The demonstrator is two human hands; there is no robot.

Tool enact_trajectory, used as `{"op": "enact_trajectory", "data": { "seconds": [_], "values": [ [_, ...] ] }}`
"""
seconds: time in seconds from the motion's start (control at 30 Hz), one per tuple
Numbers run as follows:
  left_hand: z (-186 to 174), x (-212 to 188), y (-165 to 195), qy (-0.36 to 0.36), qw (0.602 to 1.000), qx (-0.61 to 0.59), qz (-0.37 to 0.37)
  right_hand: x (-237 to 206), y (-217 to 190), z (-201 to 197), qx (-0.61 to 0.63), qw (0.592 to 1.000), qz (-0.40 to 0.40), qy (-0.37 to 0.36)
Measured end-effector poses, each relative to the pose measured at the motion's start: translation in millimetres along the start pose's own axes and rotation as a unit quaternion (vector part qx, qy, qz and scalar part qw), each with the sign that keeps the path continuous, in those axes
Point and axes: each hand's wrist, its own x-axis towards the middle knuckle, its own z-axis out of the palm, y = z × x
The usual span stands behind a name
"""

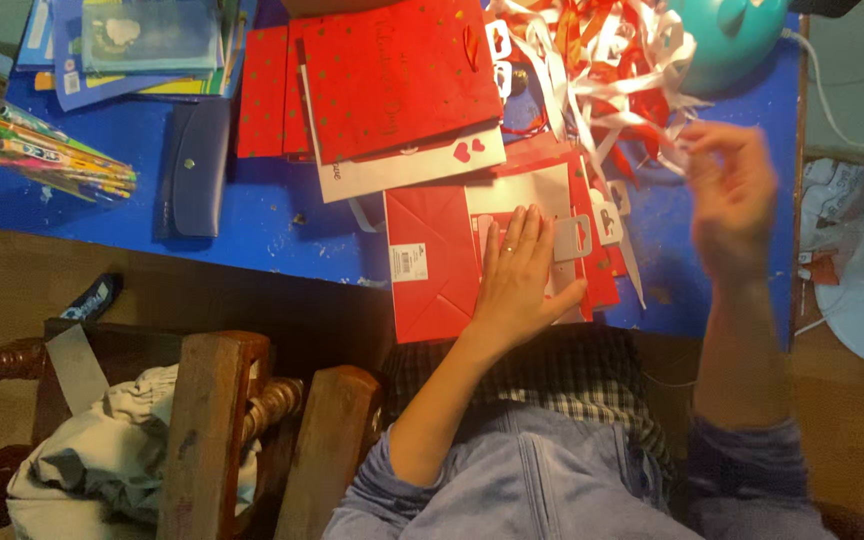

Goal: The person folds open a red Valentine's Day gift bag on a blue table, places a greeting card inside it, and works on the bag's ribbon handles, pulling and arranging the ribbons. They repeatedly reposition the bag and card while handling the ribbon strands by hand.

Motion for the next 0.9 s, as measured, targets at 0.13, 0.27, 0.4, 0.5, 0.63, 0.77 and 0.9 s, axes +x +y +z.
{"op": "enact_trajectory", "data": {
  "seconds": [0.13,0.27,0.4,0.5,0.63,0.77,0.9],
  "values": [
    [-2.0,1.0,0.4,0.008,1.000,-0.018,0.005,31.0,-46.5,-2.4,0.150,0.988,-0.011,0.031],
    [-5.3,0.0,2.6,0.011,1.000,-0.015,0.001,55.9,-63.3,-7.6,0.166,0.984,-0.048,0.041],
    [-7.0,-1.0,3.3,0.013,1.000,-0.009,0.008,59.4,-53.1,-14.5,0.145,0.986,-0.062,0.051],
    [-7.3,-1.2,2.5,0.013,1.000,-0.010,0.010,49.4,-37.3,-20.4,0.077,0.992,-0.073,0.064],
    [-7.6,-3.3,3.1,0.018,1.000,-0.003,0.011,41.7,-0.6,-12.0,-0.108,0.993,-0.054,0.014],
    [-8.8,-2.3,3.1,0.011,1.000,0.000,0.012,7.5,24.4,-13.7,-0.284,0.956,-0.050,-0.059],
    [-9.8,-5.0,3.7,0.008,1.000,0.002,0.011,-50.2,24.0,-27.3,-0.310,0.932,0.048,-0.178]
  ]
}}
